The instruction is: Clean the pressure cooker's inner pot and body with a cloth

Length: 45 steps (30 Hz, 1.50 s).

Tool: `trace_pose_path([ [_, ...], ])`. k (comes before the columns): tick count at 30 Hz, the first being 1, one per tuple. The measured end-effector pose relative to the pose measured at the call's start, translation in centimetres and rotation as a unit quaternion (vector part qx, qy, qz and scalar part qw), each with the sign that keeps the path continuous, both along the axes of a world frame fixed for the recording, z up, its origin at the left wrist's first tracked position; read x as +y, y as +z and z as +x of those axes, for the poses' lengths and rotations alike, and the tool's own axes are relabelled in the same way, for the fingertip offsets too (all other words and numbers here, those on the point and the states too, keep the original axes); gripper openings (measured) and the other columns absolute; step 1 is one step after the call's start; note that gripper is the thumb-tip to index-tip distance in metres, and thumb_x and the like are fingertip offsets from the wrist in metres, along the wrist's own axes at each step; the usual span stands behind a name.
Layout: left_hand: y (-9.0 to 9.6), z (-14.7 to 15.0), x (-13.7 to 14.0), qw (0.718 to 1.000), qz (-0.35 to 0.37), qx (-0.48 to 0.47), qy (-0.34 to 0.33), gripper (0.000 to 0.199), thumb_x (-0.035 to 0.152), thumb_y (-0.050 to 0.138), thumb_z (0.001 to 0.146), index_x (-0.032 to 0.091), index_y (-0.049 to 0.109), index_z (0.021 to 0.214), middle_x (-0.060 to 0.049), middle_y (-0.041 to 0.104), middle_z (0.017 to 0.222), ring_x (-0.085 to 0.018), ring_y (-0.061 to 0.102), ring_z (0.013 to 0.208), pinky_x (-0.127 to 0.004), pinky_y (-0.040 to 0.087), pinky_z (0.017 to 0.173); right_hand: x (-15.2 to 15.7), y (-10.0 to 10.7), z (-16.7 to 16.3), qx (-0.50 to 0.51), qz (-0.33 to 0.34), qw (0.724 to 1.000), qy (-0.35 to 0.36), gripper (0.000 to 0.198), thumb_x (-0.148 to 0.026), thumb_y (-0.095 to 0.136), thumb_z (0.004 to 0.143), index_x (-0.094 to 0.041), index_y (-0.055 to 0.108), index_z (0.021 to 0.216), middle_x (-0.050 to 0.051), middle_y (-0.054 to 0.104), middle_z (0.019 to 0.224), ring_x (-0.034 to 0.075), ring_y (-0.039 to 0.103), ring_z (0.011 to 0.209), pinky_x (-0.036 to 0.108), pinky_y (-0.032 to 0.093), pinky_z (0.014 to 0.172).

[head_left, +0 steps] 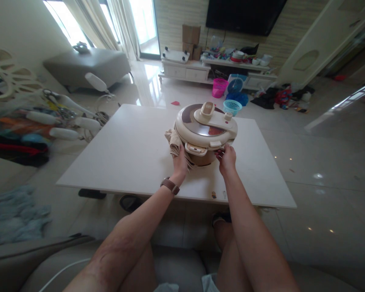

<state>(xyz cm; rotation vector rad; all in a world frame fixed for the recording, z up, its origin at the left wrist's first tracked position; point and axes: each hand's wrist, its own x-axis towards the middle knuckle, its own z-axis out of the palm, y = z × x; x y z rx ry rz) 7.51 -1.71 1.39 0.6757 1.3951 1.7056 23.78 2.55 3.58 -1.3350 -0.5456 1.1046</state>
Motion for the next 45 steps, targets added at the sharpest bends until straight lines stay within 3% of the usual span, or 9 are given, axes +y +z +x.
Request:
trace_pose_path([
  [4,-0.10,-0.01,0.07,1.000,-0.001,-0.003,0.004,0.067,0.051,0.060,0.103,0.020,0.050,0.162,-0.006,0.046,0.171,-0.021,0.038,0.161,-0.031,0.030,0.133,0.03,-0.06,0.08,-0.001,0.004,1.000,0.007,0.027,-0.044,0.059,0.101,-0.025,0.048,0.086,-0.010,0.058,0.058,0.008,0.056,0.046,0.015,0.039,0.046],
  [10,-0.18,-0.01,0.17,1.000,0.000,-0.003,0.003,0.068,0.053,0.060,0.103,0.019,0.050,0.161,-0.007,0.046,0.171,-0.022,0.038,0.161,-0.032,0.031,0.132,-0.13,0.37,-0.02,0.005,-0.007,1.000,0.004,0.021,-0.037,0.052,0.104,-0.025,0.049,0.087,-0.010,0.058,0.058,0.008,0.055,0.045,0.016,0.040,0.046],
  [22,-0.19,0.04,0.15,1.000,0.006,-0.001,0.005,0.065,0.046,0.058,0.105,0.018,0.048,0.162,-0.007,0.044,0.172,-0.020,0.037,0.162,-0.031,0.029,0.133,-0.08,0.32,0.05,0.009,-0.009,1.000,0.006,0.022,-0.036,0.051,0.104,-0.025,0.048,0.086,-0.010,0.057,0.057,0.008,0.056,0.046,0.015,0.040,0.047],
  [27,-0.10,0.01,0.08,1.000,0.010,-0.002,0.001,0.065,0.051,0.060,0.104,0.023,0.050,0.162,-0.004,0.044,0.172,-0.020,0.036,0.162,-0.031,0.028,0.133,-0.02,0.22,0.03,0.004,-0.006,1.000,0.006,0.027,-0.043,0.059,0.101,-0.025,0.047,0.084,-0.011,0.055,0.057,0.008,0.056,0.046,0.015,0.040,0.047],
  [34,-0.34,-0.02,0.19,1.000,0.018,0.005,0.003,0.063,0.046,0.058,0.105,0.022,0.049,0.162,-0.004,0.043,0.173,-0.018,0.034,0.163,-0.029,0.026,0.134,-0.16,0.46,-0.07,0.012,-0.013,1.000,-0.002,0.023,-0.035,0.051,0.105,-0.025,0.048,0.084,-0.011,0.056,0.057,0.007,0.056,0.046,0.015,0.040,0.047],
  [45,-0.55,0.00,0.42,1.000,0.001,-0.006,0.002,0.061,0.048,0.058,0.105,0.026,0.050,0.161,-0.002,0.044,0.172,-0.018,0.037,0.162,-0.033,0.028,0.133,-0.01,0.10,0.10,0.008,-0.003,1.000,0.010,0.029,-0.044,0.060,0.101,-0.025,0.048,0.084,-0.010,0.056,0.058,0.008,0.058,0.048,0.015,0.040,0.046],
])
